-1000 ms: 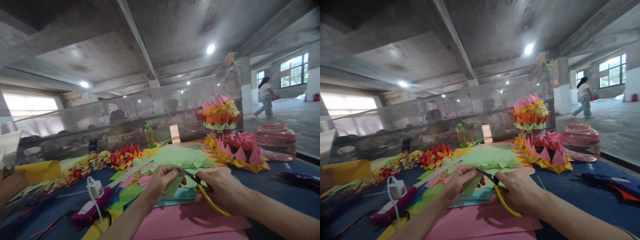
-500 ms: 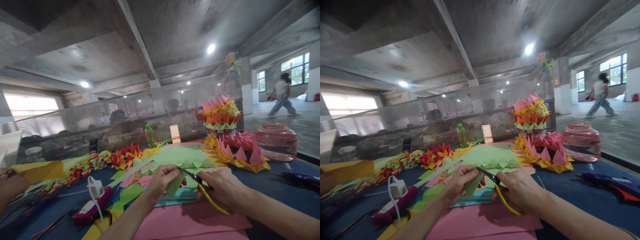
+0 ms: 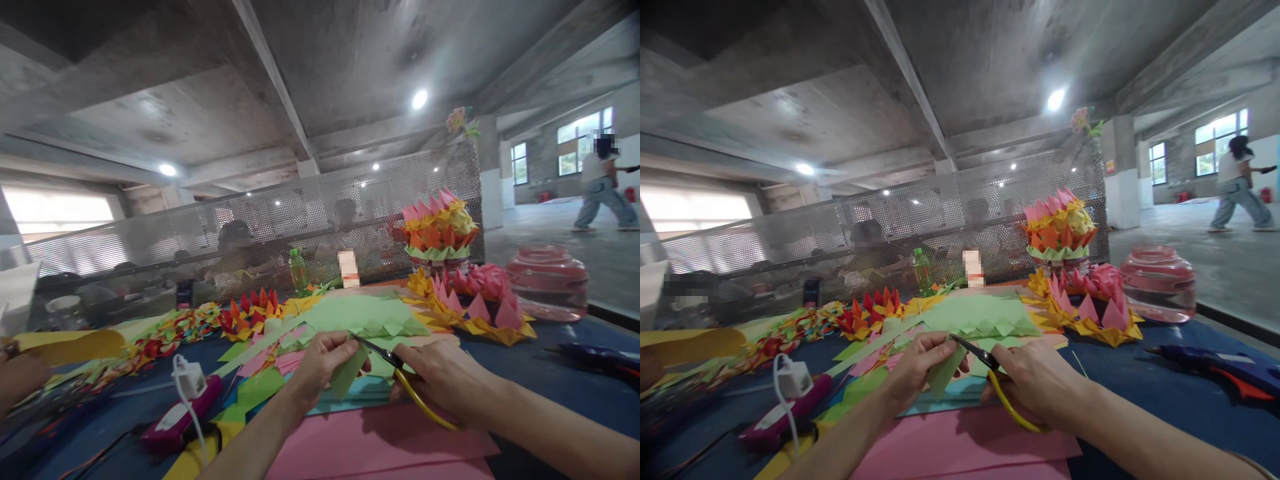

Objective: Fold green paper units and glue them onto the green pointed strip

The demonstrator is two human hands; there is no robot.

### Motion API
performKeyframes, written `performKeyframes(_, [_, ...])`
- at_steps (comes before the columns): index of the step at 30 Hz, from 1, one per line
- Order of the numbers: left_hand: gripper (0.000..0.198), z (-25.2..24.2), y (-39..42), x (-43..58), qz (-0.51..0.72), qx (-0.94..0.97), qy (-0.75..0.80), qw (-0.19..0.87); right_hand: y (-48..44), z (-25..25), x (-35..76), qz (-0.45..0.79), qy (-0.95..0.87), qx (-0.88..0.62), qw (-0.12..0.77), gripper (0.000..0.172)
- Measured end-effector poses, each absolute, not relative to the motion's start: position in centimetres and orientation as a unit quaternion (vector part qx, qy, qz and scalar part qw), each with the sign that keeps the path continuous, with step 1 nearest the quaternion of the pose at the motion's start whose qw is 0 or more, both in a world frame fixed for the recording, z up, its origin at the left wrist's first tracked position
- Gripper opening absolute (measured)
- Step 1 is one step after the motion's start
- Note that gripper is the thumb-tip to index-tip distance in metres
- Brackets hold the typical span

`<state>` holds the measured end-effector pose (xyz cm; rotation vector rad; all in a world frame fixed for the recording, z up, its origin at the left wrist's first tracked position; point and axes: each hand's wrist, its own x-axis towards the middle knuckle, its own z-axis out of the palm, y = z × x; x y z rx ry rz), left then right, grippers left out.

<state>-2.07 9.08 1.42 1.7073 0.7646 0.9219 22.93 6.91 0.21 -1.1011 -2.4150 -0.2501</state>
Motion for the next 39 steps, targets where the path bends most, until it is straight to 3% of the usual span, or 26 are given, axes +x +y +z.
performKeyframes(7, [0.038, 1.52, 8.79, -2.05, 0.376, 0.714, 0.314, 0.500, 6.34, 0.14, 22.66, -0.085, -0.883, -0.403, 0.223, 0.061])
performKeyframes(11, [0.037, 1.73, 8.59, -2.02, 0.374, 0.718, 0.313, 0.496, 6.18, 0.27, 22.70, -0.081, -0.886, -0.401, 0.219, 0.070])
performKeyframes(21, [0.040, 1.76, 8.49, -1.82, 0.375, 0.723, 0.315, 0.487, 5.92, 0.72, 22.69, -0.082, -0.883, -0.413, 0.206, 0.065])
performKeyframes(31, [0.040, 1.47, 8.47, -1.73, 0.372, 0.720, 0.316, 0.494, 6.39, -0.20, 22.62, -0.092, -0.887, -0.410, 0.192, 0.045])
performKeyframes(39, [0.039, 1.68, 8.63, -1.69, 0.367, 0.711, 0.321, 0.507, 6.11, -0.07, 22.51, -0.105, -0.887, -0.405, 0.198, 0.040])
